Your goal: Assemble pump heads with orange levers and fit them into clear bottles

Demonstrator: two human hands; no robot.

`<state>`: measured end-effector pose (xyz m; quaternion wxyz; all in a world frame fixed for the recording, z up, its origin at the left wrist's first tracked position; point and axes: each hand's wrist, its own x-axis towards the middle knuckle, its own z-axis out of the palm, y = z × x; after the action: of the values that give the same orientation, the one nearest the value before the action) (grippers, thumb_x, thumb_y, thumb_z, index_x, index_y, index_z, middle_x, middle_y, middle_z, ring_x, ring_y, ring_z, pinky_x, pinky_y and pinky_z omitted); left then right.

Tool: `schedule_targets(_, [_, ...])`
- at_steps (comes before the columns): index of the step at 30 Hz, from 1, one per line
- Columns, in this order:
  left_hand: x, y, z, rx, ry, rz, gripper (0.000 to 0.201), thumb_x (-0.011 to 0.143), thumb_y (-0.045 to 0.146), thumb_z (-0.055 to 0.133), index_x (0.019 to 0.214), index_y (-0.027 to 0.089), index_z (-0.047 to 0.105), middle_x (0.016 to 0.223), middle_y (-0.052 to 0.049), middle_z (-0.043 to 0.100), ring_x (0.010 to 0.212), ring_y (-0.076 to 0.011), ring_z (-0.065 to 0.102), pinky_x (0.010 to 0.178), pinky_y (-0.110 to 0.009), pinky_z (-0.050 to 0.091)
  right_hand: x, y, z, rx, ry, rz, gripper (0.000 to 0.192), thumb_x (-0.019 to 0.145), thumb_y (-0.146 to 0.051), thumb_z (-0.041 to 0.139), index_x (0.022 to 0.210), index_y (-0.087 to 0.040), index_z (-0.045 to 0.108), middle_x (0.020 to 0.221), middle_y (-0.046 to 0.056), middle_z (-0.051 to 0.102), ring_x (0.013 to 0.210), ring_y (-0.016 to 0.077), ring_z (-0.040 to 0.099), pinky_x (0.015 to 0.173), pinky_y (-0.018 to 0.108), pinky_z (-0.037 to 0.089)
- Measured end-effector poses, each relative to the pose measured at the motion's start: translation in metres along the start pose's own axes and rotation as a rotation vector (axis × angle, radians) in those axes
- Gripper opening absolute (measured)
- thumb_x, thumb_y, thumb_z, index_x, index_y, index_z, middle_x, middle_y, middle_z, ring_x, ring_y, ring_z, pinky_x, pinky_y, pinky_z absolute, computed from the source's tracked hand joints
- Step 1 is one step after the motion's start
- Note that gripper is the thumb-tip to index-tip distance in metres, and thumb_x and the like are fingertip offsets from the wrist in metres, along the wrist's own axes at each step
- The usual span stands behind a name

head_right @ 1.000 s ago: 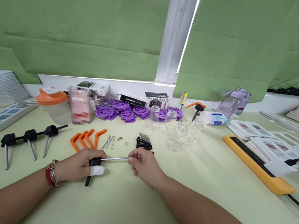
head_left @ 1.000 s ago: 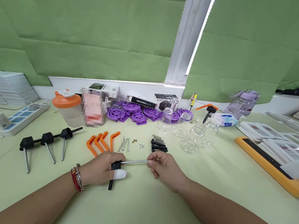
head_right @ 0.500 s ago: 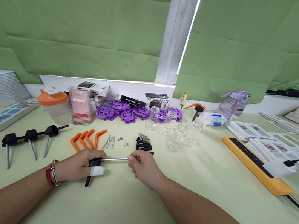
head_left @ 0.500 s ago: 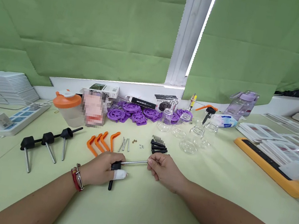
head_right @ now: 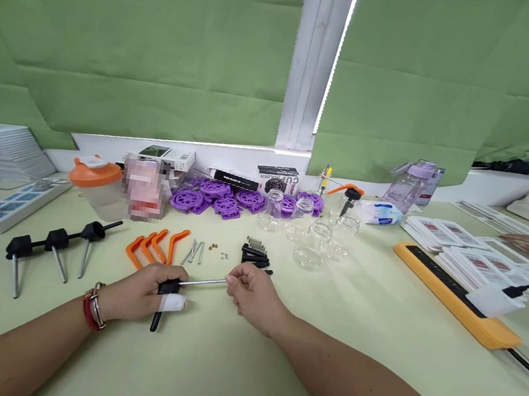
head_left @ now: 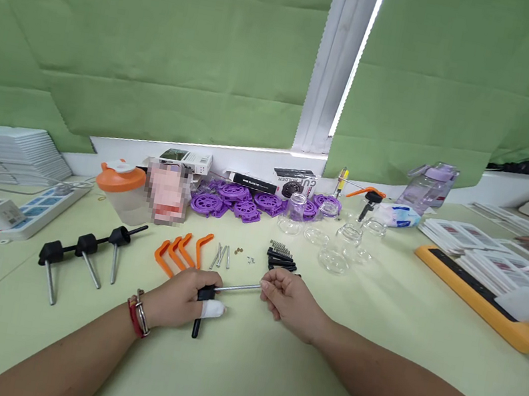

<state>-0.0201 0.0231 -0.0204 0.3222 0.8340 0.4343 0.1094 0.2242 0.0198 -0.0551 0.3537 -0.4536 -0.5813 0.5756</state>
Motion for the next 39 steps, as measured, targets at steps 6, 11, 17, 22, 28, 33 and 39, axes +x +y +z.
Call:
schedule_targets(6, [-0.0019,-0.0004,0.0009,-0.002,-0.004,0.000,0.032,0.079,0.048,0.057,0.086,0.016,0.058,0.070,0.002,0.052,0.062,-0.0112,0.044,0.054,-0.022,0.034,-0.0012,-0.0036,0.0006,-0.042,-0.003,-0.003,0.029,0.082,-0.044,0.053,0.073,-0.018,0.046,0.067,-0.001,0.055,0.049,0.0068,0.043,0.042,0.019,0.037])
schedule_targets(11, [-0.0015,0.0004,0.0009,0.006,0.000,0.007,0.032,0.079,0.048,0.056,0.087,0.017,0.058,0.071,0.002,0.052,0.062,-0.0112,0.044,0.055,-0.022,0.034,-0.0029,-0.0066,0.0004,-0.105,-0.006,0.029,0.035,0.084,-0.049,0.049,0.069,-0.017,0.049,0.055,-0.004,0.049,0.043,0.0058,0.040,0.041,0.019,0.034])
schedule_targets(17, [-0.0014,0.0002,0.0011,-0.004,0.012,0.018,0.033,0.079,0.049,0.056,0.085,0.016,0.058,0.069,0.003,0.050,0.061,-0.0108,0.043,0.054,-0.021,0.033,-0.0004,-0.0007,-0.0013,-0.088,-0.011,0.016,0.043,0.084,-0.056,0.046,0.069,-0.016,0.053,0.055,-0.003,0.048,0.044,0.0064,0.041,0.042,0.020,0.036])
schedule_targets(22, [-0.0009,0.0001,-0.0001,-0.010,0.007,0.017,0.033,0.079,0.048,0.056,0.086,0.016,0.058,0.071,0.002,0.052,0.062,-0.0114,0.044,0.055,-0.022,0.034,0.0009,-0.0010,-0.0028,0.059,-0.030,0.003,0.036,0.079,-0.053,0.056,0.085,-0.017,0.053,0.074,0.001,0.057,0.053,0.0080,0.048,0.044,0.021,0.041])
schedule_targets(28, [0.0002,0.0007,-0.0009,-0.007,0.002,0.012,0.033,0.079,0.048,0.056,0.086,0.016,0.058,0.069,0.002,0.052,0.061,-0.0116,0.045,0.054,-0.022,0.034,0.0009,-0.0016,-0.0048,0.090,-0.047,-0.018,0.028,0.074,-0.040,0.064,0.083,-0.018,0.050,0.068,-0.002,0.054,0.054,0.0083,0.048,0.045,0.021,0.041])
schedule_targets(33, [-0.0002,0.0002,-0.0002,-0.013,0.002,0.010,0.033,0.079,0.048,0.056,0.086,0.016,0.058,0.070,0.002,0.052,0.061,-0.0115,0.044,0.054,-0.022,0.034,0.0008,-0.0013,-0.0047,0.078,-0.043,-0.017,0.027,0.074,-0.041,0.064,0.079,-0.017,0.052,0.066,-0.002,0.054,0.053,0.0083,0.048,0.046,0.022,0.041])
schedule_targets(39, [0.0001,0.0015,-0.0006,-0.003,-0.002,0.011,0.033,0.079,0.049,0.055,0.085,0.016,0.058,0.068,0.002,0.051,0.060,-0.0113,0.044,0.054,-0.021,0.034,0.0028,0.0025,-0.0056,0.045,-0.059,-0.010,0.034,0.078,-0.049,0.058,0.074,-0.016,0.055,0.064,-0.002,0.055,0.050,0.0077,0.048,0.048,0.023,0.041])
